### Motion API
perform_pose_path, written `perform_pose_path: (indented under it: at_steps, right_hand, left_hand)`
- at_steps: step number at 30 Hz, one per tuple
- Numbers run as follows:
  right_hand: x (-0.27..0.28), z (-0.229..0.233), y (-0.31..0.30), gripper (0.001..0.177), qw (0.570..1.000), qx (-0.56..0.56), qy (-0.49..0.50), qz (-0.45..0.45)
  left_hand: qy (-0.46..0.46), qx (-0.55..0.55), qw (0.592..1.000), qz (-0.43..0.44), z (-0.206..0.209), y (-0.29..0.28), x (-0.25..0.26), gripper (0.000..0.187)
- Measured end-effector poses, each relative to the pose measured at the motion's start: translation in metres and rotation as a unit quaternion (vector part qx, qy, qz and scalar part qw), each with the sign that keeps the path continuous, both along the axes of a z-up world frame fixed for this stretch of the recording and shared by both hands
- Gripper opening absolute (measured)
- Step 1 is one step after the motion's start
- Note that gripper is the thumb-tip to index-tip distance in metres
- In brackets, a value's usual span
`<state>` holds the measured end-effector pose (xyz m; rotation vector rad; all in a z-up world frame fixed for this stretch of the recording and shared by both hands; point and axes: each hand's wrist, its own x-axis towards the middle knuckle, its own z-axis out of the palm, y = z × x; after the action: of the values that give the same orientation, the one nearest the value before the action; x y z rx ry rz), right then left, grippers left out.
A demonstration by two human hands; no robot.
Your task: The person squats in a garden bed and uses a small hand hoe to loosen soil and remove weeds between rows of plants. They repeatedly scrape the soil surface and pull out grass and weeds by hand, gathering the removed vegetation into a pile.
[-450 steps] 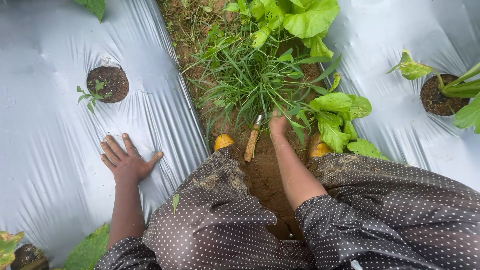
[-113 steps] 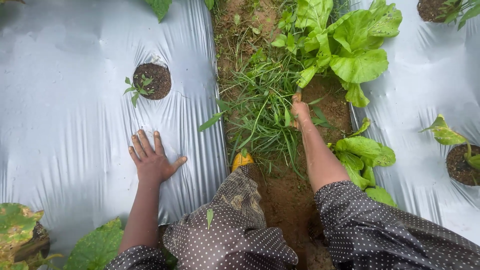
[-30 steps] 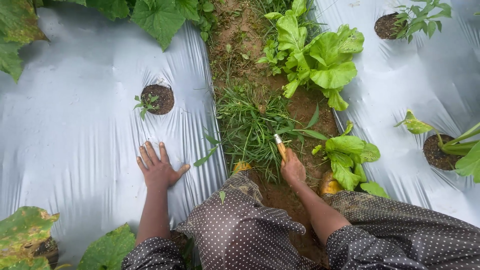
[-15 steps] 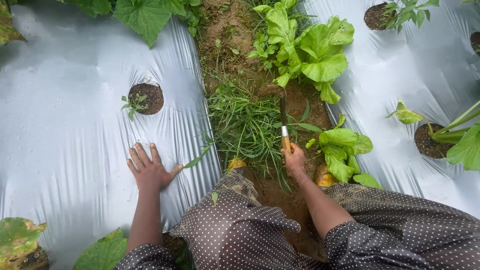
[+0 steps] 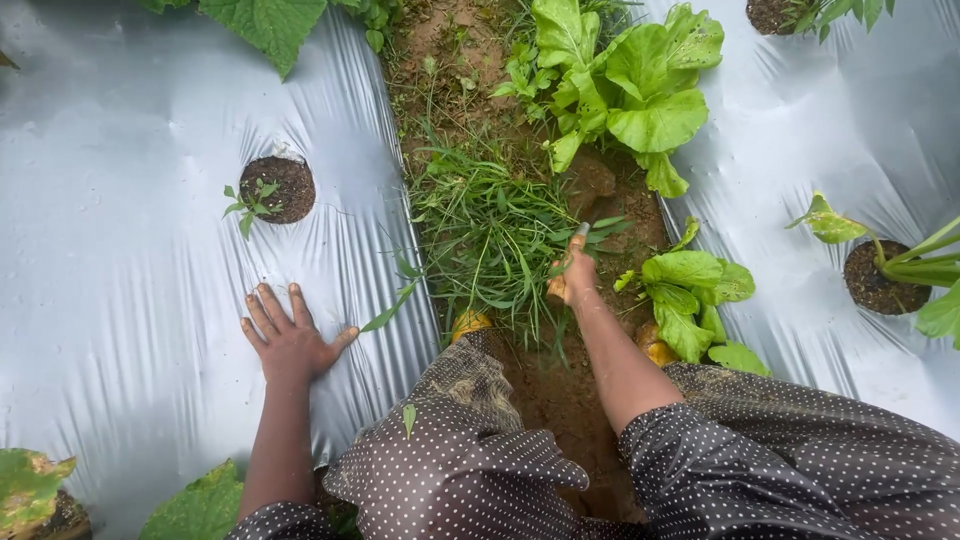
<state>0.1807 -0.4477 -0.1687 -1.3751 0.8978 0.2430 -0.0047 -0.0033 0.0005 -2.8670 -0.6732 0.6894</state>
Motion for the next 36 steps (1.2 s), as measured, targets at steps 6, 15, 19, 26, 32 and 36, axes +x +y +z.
perform_pose_path:
  at_steps: [6, 15, 19, 26, 32, 36]
  right_hand:
    - [-0.028, 0.048, 0.014, 0.064, 0.972, -0.136, 0.041, 0.185]
    - [-0.015, -0.026, -0.005, 0.062, 0.967, -0.141, 0.046, 0.207]
    - [-0.026, -0.005, -0.003, 0.062, 0.970, -0.105, 0.079, 0.204]
    - [-0.007, -0.009, -0.006, 0.062, 0.939, -0.218, 0.063, 0.257]
    - [-0.033, 0.088, 0.012, 0.060, 0.916, -0.219, 0.072, 0.327]
    - [0.007, -0.042, -0.026, 0.058, 0.980, -0.104, 0.047, 0.163]
  left_hand:
    - [-0.001, -0.001, 1.000, 0.000, 0.000, 0.000, 0.000, 0.134]
    - [-0.029, -0.002, 1.000, -0.005, -0.003, -0.001, -0.002, 0.135]
    - [-0.022, -0.003, 1.000, -0.004, -0.005, 0.003, -0.001, 0.135]
    - [-0.034, -0.006, 0.999, -0.005, -0.001, -0.002, -0.004, 0.133]
    - [-0.036, -0.001, 0.999, -0.009, 0.001, 0.004, 0.004, 0.134]
    - [-0.033, -0.012, 0.999, -0.001, -0.003, 0.000, -0.002, 0.134]
